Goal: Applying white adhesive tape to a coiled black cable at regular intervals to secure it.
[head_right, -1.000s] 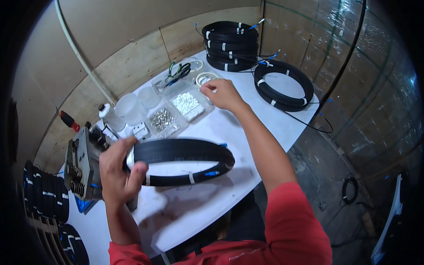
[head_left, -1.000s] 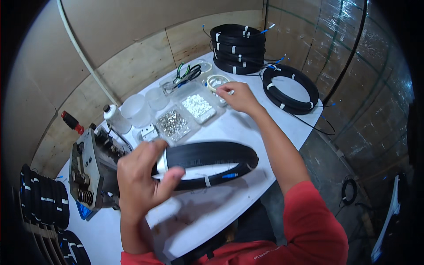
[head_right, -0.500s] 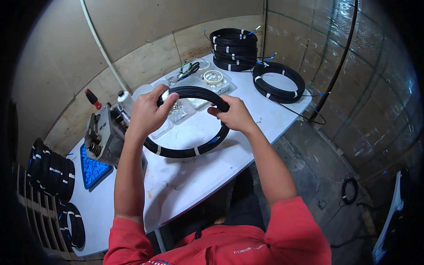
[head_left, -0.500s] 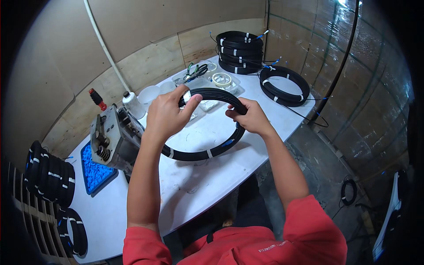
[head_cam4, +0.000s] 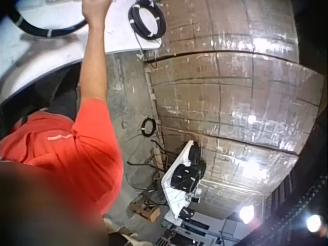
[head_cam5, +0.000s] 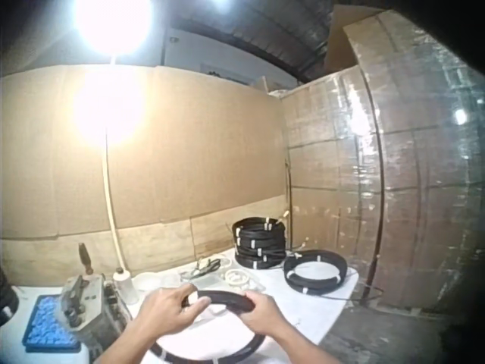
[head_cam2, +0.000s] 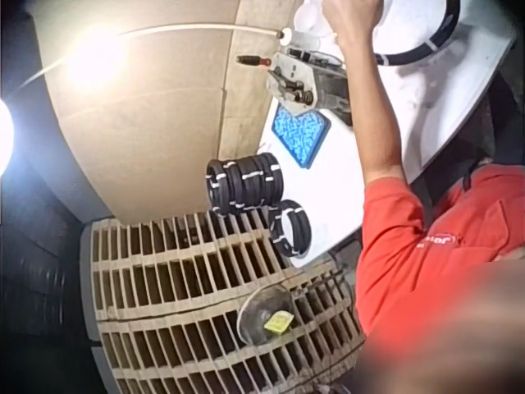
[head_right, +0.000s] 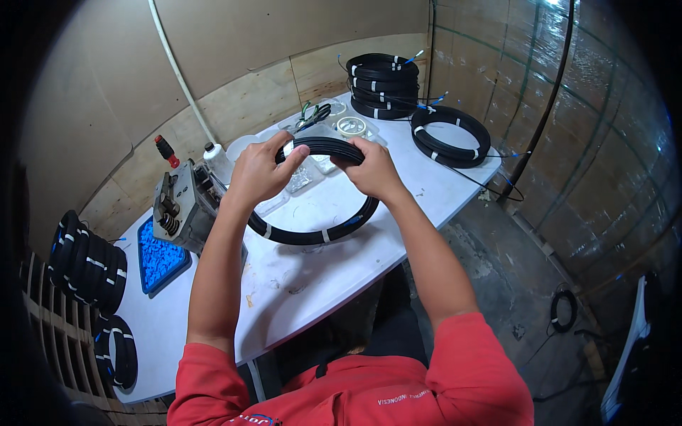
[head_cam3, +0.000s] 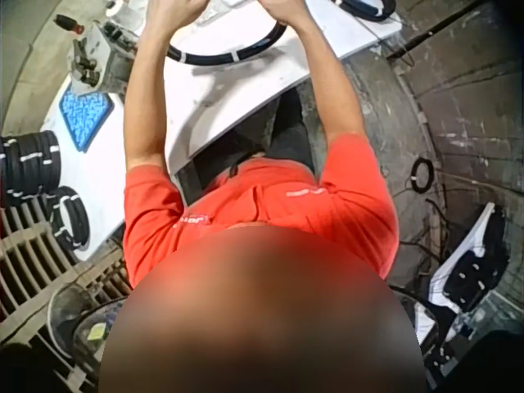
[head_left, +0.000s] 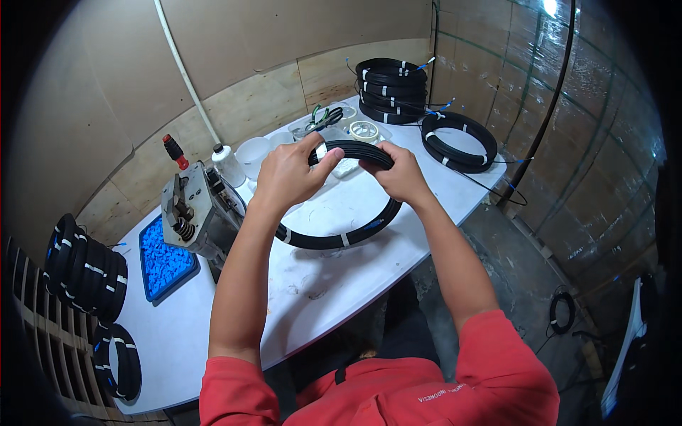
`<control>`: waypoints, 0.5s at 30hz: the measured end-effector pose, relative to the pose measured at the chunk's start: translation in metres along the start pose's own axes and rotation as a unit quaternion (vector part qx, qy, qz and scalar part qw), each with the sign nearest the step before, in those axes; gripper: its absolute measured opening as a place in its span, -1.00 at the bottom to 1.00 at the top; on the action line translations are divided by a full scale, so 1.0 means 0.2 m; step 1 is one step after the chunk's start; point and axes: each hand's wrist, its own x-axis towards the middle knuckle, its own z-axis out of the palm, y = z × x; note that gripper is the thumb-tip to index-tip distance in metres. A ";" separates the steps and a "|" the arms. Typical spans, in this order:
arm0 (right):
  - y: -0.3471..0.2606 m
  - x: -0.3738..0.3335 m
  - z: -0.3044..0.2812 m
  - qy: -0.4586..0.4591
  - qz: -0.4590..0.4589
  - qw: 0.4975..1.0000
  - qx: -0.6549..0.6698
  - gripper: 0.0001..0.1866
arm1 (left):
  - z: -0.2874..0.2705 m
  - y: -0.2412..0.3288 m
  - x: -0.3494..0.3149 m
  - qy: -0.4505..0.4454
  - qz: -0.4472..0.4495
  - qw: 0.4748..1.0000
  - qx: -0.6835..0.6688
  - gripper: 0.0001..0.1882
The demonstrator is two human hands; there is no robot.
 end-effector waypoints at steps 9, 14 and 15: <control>0.03 -0.02 -0.05 -0.002 0.054 0.997 -0.059 -0.77 | 0.00 0.07 0.03 -0.021 0.022 0.999 0.008 -0.47; 0.07 -0.04 -0.08 0.018 0.063 0.997 -0.050 -0.79 | 0.02 0.09 0.05 -0.006 0.040 0.999 -0.019 -0.46; 0.09 -0.05 -0.08 0.040 0.051 0.997 -0.033 -0.80 | 0.03 0.07 0.05 0.020 0.062 0.997 -0.042 -0.46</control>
